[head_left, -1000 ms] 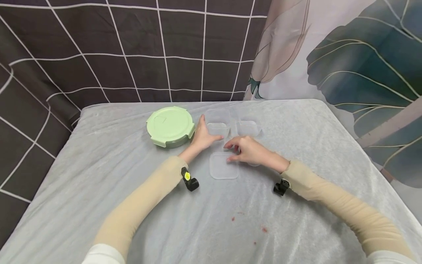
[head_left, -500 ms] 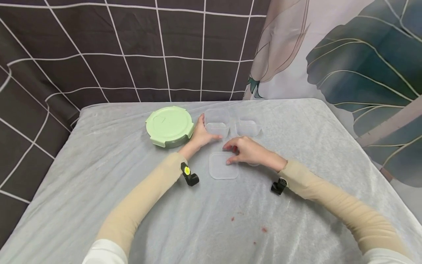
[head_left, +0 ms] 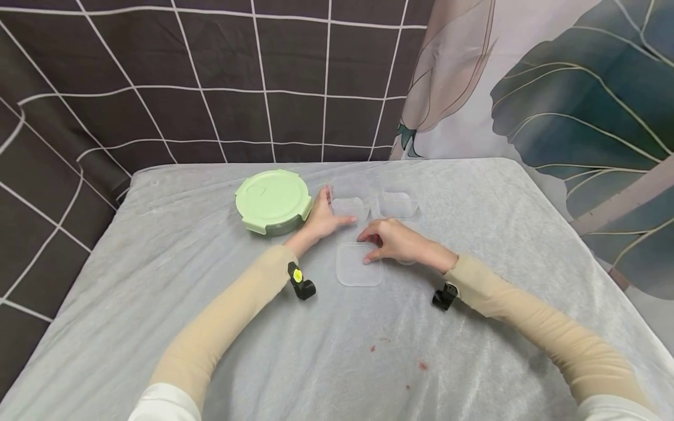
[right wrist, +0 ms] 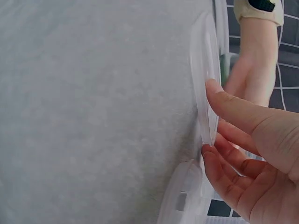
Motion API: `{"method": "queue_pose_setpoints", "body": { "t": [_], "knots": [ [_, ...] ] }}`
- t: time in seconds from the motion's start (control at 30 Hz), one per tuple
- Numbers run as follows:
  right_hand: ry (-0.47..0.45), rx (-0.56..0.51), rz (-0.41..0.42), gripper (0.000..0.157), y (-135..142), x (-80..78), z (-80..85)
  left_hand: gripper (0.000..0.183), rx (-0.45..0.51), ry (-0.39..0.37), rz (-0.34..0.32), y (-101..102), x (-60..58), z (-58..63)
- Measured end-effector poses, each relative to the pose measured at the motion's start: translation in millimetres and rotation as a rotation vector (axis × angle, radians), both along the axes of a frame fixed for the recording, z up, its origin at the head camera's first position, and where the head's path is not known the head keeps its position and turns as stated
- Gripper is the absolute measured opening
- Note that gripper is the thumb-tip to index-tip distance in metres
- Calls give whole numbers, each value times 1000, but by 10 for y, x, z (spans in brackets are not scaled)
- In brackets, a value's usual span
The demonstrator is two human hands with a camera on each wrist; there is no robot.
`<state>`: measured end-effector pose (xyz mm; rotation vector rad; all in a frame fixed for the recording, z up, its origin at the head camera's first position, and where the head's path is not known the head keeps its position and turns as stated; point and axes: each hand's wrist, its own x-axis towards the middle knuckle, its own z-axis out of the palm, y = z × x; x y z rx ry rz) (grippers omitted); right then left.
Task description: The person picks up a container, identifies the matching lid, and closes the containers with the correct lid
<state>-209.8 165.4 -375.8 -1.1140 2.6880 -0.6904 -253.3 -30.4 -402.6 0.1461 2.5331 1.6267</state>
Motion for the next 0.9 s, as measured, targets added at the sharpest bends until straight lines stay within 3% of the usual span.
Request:
{"method": "queue_pose_setpoints", "body": {
  "t": [0.1, 0.2, 0.43, 0.9],
  "knots": [
    [12, -11, 6, 41, 6, -6, 17, 100, 4, 7, -18, -9, 5, -26],
    [7, -24, 10, 38, 10, -7, 44, 99, 68, -6, -27, -15, 6, -37],
    [-77, -38, 7, 27, 29, -3, 138, 98, 189, -34, -30, -7, 18, -39],
    [-75, -36, 0, 13, 45, 19, 293, 94, 195, -19, -29, -18, 46, -50]
  ]
}}
